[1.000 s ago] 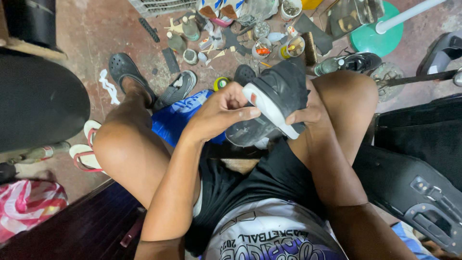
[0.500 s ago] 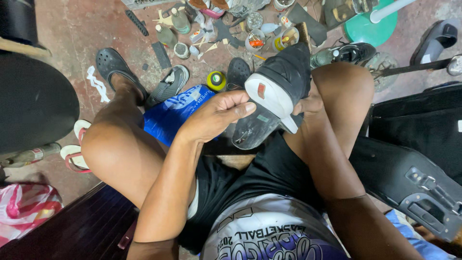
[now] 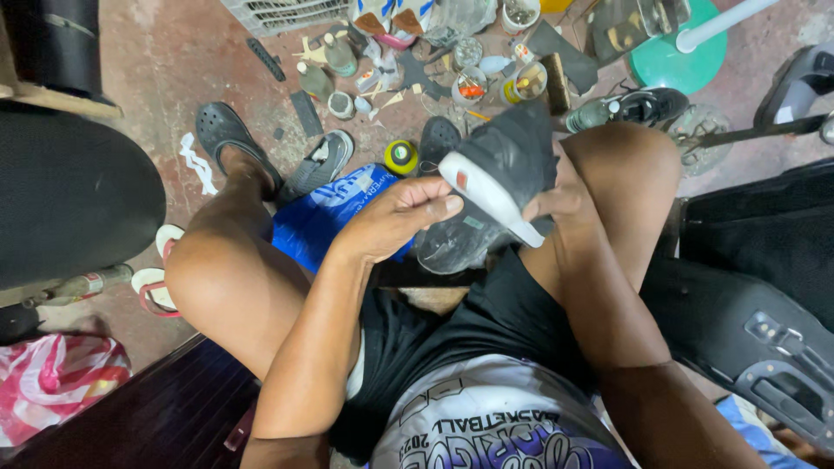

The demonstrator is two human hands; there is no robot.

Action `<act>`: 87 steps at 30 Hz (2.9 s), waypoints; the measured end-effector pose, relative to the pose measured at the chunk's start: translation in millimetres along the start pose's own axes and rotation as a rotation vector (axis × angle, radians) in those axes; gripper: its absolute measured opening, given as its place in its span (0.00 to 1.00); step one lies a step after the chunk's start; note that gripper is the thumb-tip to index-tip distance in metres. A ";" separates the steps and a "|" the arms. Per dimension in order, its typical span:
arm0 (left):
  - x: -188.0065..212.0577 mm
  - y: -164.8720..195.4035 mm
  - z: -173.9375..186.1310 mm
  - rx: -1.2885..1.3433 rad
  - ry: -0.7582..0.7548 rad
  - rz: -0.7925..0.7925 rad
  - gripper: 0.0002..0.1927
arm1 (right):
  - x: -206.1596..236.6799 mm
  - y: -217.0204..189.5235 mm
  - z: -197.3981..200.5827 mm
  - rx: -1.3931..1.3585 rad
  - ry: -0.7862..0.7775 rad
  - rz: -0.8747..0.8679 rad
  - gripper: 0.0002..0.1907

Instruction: The person sits on the floor and inspects several shoes one by one, turning them over to examine the soles and uppers. The person handles a grey sneaker, a black sneaker, and a black slip-on shoe, rotating each to view different angles.

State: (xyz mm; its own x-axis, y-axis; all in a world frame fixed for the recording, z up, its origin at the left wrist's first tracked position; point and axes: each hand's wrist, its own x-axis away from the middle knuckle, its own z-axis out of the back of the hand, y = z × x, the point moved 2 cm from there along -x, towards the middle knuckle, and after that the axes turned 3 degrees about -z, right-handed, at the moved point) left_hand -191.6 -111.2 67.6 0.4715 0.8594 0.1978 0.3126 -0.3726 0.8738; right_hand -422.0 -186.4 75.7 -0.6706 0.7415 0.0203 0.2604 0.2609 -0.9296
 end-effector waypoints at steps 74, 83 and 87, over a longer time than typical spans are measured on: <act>13.7 14.6 -30.4 -0.191 -0.048 -0.179 0.19 | -18.3 73.5 10.2 -0.761 -0.049 0.272 0.49; 5.4 29.5 -29.7 -0.494 -0.168 -0.177 0.18 | -18.7 28.6 13.6 -0.697 -0.074 0.373 0.50; 3.5 24.6 -34.6 -0.420 -0.327 -0.287 0.16 | -17.2 24.9 22.2 -0.756 -0.102 0.445 0.50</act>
State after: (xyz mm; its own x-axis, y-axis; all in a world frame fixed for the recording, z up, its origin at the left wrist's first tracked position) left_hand -210.8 -105.2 105.2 0.6668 0.7278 -0.1603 0.1440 0.0852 0.9859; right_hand -419.4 -206.4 44.0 -0.4468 0.8224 -0.3523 0.8778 0.3269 -0.3501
